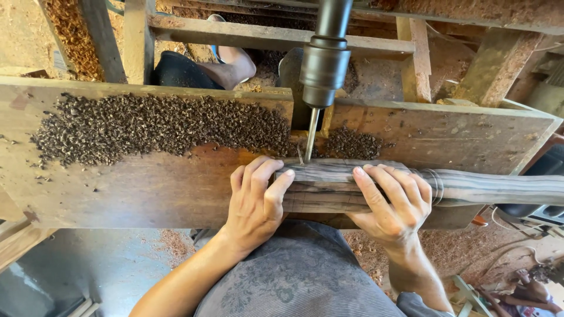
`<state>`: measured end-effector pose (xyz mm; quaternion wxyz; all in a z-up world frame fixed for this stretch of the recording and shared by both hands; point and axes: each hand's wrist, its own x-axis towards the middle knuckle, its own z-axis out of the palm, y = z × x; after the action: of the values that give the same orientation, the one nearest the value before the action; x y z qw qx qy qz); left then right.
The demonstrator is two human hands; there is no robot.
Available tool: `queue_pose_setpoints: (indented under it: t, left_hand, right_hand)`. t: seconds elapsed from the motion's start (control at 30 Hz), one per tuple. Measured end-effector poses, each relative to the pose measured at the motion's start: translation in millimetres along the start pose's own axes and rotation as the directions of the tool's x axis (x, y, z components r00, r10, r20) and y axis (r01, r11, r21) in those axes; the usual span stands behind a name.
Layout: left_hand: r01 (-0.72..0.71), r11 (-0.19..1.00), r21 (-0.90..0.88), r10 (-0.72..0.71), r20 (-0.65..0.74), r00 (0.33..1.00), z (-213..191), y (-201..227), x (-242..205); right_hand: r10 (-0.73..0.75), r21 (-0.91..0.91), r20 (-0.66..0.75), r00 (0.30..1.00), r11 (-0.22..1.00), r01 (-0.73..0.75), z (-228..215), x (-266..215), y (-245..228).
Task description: Milling slots into a wooden furniture leg using a vertical drill press.
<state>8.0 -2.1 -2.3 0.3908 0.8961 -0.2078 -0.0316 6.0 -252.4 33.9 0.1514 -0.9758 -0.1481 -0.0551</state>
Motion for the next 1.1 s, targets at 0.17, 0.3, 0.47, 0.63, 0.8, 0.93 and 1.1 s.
queue_pose_setpoints:
  t: [0.17, 0.3, 0.47, 0.63, 0.8, 0.93, 1.1]
  left_hand:
    - [0.016, 1.0, 0.0, -0.016, -0.011, 1.0, 1, 0, 0]
    - [0.017, 1.0, 0.001, -0.017, -0.007, 1.0, 1, -1, 1]
    - [0.008, 1.0, -0.001, -0.008, -0.004, 1.0, 0, -1, 3]
    - [0.003, 1.0, 0.001, -0.003, -0.009, 1.0, 0, -2, 6]
    - [0.003, 1.0, 0.005, -0.003, -0.012, 1.0, -3, -1, 10]
    - [-0.004, 1.0, -0.003, 0.004, -0.01, 1.0, -3, -2, 11]
    - [-0.011, 1.0, -0.004, 0.011, -0.016, 1.0, -4, -3, 13]
  right_hand:
    - [-0.011, -0.003, -0.017, 1.0, 1.0, 0.011, 2, -2, 2]
    - [-0.002, -0.004, -0.037, 0.999, 1.0, 0.001, 3, -2, 3]
    - [0.008, -0.007, -0.013, 1.0, 1.0, -0.008, 0, 1, 2]
    - [0.001, -0.007, -0.033, 0.999, 1.0, -0.001, 1, 4, 1]
    - [0.01, -0.009, -0.046, 0.999, 1.0, -0.011, 2, 5, 0]
    - [0.019, -0.005, -0.036, 0.999, 1.0, -0.019, 0, 7, -1]
    - [0.022, -0.004, -0.03, 0.999, 1.0, -0.022, -1, 11, -1]
